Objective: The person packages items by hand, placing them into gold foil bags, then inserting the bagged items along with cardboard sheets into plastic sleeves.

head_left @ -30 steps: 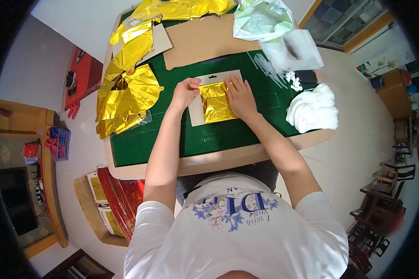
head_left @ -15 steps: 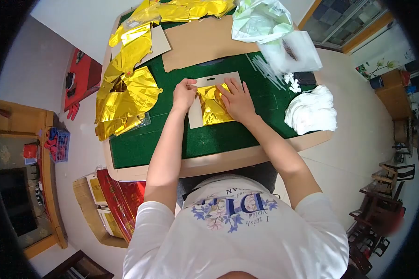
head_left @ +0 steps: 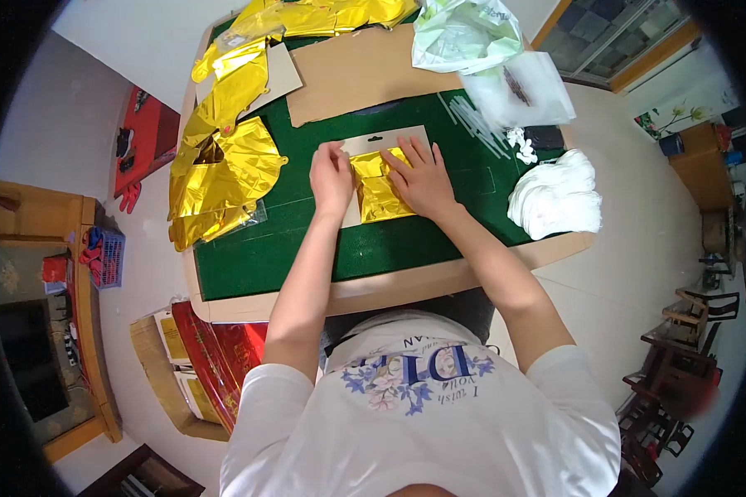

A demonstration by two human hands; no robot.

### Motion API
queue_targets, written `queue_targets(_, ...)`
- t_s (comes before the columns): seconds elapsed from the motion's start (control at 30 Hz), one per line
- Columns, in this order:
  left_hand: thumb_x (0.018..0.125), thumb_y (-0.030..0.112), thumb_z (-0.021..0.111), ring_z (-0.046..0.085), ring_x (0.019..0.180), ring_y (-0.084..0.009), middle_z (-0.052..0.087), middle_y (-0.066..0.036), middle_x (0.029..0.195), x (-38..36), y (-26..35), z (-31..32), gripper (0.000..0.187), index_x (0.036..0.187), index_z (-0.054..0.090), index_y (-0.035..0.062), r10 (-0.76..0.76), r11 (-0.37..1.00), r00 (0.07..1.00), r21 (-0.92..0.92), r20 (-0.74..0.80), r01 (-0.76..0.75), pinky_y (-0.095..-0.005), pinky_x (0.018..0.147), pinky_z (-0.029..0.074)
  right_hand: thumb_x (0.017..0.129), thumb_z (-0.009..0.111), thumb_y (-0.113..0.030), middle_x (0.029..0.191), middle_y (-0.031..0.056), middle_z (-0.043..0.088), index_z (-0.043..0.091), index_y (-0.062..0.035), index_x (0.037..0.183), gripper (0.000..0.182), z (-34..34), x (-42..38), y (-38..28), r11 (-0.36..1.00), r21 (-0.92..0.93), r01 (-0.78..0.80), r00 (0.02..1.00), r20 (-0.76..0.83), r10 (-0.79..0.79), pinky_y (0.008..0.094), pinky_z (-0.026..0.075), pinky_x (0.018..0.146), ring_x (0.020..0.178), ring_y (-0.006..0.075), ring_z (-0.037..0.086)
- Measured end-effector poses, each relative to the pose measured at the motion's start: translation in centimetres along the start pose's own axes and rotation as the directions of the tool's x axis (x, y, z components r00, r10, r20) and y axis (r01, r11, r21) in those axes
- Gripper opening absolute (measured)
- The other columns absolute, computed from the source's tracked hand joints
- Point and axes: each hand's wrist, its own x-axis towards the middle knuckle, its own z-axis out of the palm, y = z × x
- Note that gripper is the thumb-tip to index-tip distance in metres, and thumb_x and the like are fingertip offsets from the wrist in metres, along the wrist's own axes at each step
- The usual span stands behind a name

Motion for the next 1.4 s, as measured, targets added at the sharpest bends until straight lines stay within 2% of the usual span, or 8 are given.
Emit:
queue_targets(0.07, 0.09, 0.006, 0.054, 0.062, 0.093, -0.0283, 0.064, -0.015, 0.1, -1.7, -0.3, 0.2, 0.016, 0.104, 0.062, 0.0036, 0.396, 0.903, 0.908, 0.236, -0.135, -0.359, -0.0356, 0.081, 0.049, 0.096, 0.047, -0.034, 0.147, 0.0107, 0.039, 0.049, -0.0275, 0.138, 0.043, 0.2, 0.0, 0.1, 1.0, -0.006, -0.014, 1.0, 0.002, 0.014, 0.0547, 0.021, 0.112, 0.139, 0.0287, 0.031)
queue_targets(0.23, 0.098, 0.029, 0.045, 0.021, 0.144, -0.0277, 0.03, -0.015, 0.152, -6.1, -0.4, 2.4, 0.051, 0.141, 0.039, 0.0014, 0.36, 0.724, 0.874, 0.493, 0.326, -0.482, -0.0477, 0.116, 0.016, 0.096, 0.045, -0.032, 0.147, 0.0103, 0.04, 0.05, -0.0255, 0.137, 0.041, 0.5, -0.1, 0.1, 1.0, 0.009, -0.017, 1.0, -0.011, 0.017, 0.056, 0.021, 0.112, 0.139, 0.0278, 0.031)
queue_targets(0.7, 0.095, 0.039, 0.049, 0.019, 0.145, -0.0262, 0.031, -0.011, 0.152, -5.1, -0.8, 2.3, 0.063, 0.146, 0.033, 0.0065, 0.346, 0.619, 0.877, 0.621, 0.334, -0.48, -0.0575, 0.114, 0.012, 0.095, 0.047, -0.036, 0.145, 0.0081, 0.043, 0.051, -0.0271, 0.136, 0.042, 0.5, -0.2, 0.2, 1.0, 0.03, 0.004, 0.999, -0.04, -0.003, 0.0589, 0.021, 0.111, 0.139, 0.0286, 0.032)
queue_targets(0.87, 0.085, 0.013, 0.063, 0.052, 0.114, -0.031, 0.06, -0.013, 0.117, -0.5, -3.0, -0.1, 0.021, 0.105, 0.068, 0.0083, 0.404, 0.872, 0.914, 0.319, -0.042, -0.371, -0.0427, 0.099, 0.04, 0.095, 0.049, -0.037, 0.147, 0.008, 0.04, 0.046, -0.0278, 0.14, 0.046, 0.5, -0.1, 0.3, 1.0, -0.004, 0.003, 1.0, -0.003, -0.003, 0.0576, 0.022, 0.111, 0.139, 0.0279, 0.031)
queue_targets(1.17, 0.074, 0.011, 0.07, 0.055, 0.09, -0.0285, 0.061, -0.008, 0.086, 2.4, -1.3, -1.2, 0.018, 0.092, 0.071, 0.0111, 0.251, 0.899, 0.959, 0.335, 0.134, -0.282, -0.0392, 0.083, 0.045, 0.094, 0.05, -0.035, 0.147, 0.0079, 0.04, 0.046, -0.0279, 0.14, 0.046, 0.4, -0.1, 0.2, 1.0, 0.0, -0.012, 1.0, -0.008, 0.012, 0.0566, 0.021, 0.112, 0.139, 0.0274, 0.032)
queue_targets(1.27, 0.076, 0.006, 0.064, 0.056, 0.091, -0.0315, 0.062, -0.011, 0.09, 1.9, -0.9, -1.2, 0.019, 0.094, 0.07, 0.0091, 0.28, 0.906, 0.96, 0.329, 0.011, -0.269, -0.0415, 0.084, 0.045, 0.095, 0.048, -0.033, 0.147, 0.0079, 0.039, 0.046, -0.0278, 0.14, 0.045, 0.5, 0.0, 0.2, 1.0, -0.015, -0.02, 1.0, 0.013, 0.02, 0.0562, 0.021, 0.112, 0.139, 0.0272, 0.031)
queue_targets(1.33, 0.078, 0.0, 0.057, 0.057, 0.095, -0.0346, 0.064, -0.014, 0.095, 0.6, -0.2, -0.2, 0.025, 0.1, 0.067, 0.0043, 0.562, 0.798, 0.824, 0.305, -0.067, -0.52, -0.0436, 0.087, 0.045, 0.095, 0.048, -0.032, 0.148, 0.0079, 0.039, 0.046, -0.0277, 0.14, 0.045, 0.4, -0.1, 0.3, 1.0, -0.022, -0.021, 1.0, 0.013, 0.022, 0.0561, 0.021, 0.112, 0.139, 0.0271, 0.031)
queue_targets(1.4, 0.083, 0.004, 0.054, 0.051, 0.118, -0.0336, 0.056, -0.018, 0.124, -2.1, 0.5, 1.7, 0.04, 0.123, 0.053, -0.0017, 0.541, 0.758, 0.829, 0.345, 0.144, -0.554, -0.0436, 0.102, 0.039, 0.095, 0.047, -0.031, 0.148, 0.0078, 0.039, 0.046, -0.0276, 0.14, 0.045, 0.4, -0.1, 0.1, 1.0, -0.023, -0.016, 1.0, 0.017, 0.016, 0.056, 0.021, 0.112, 0.139, 0.027, 0.031)
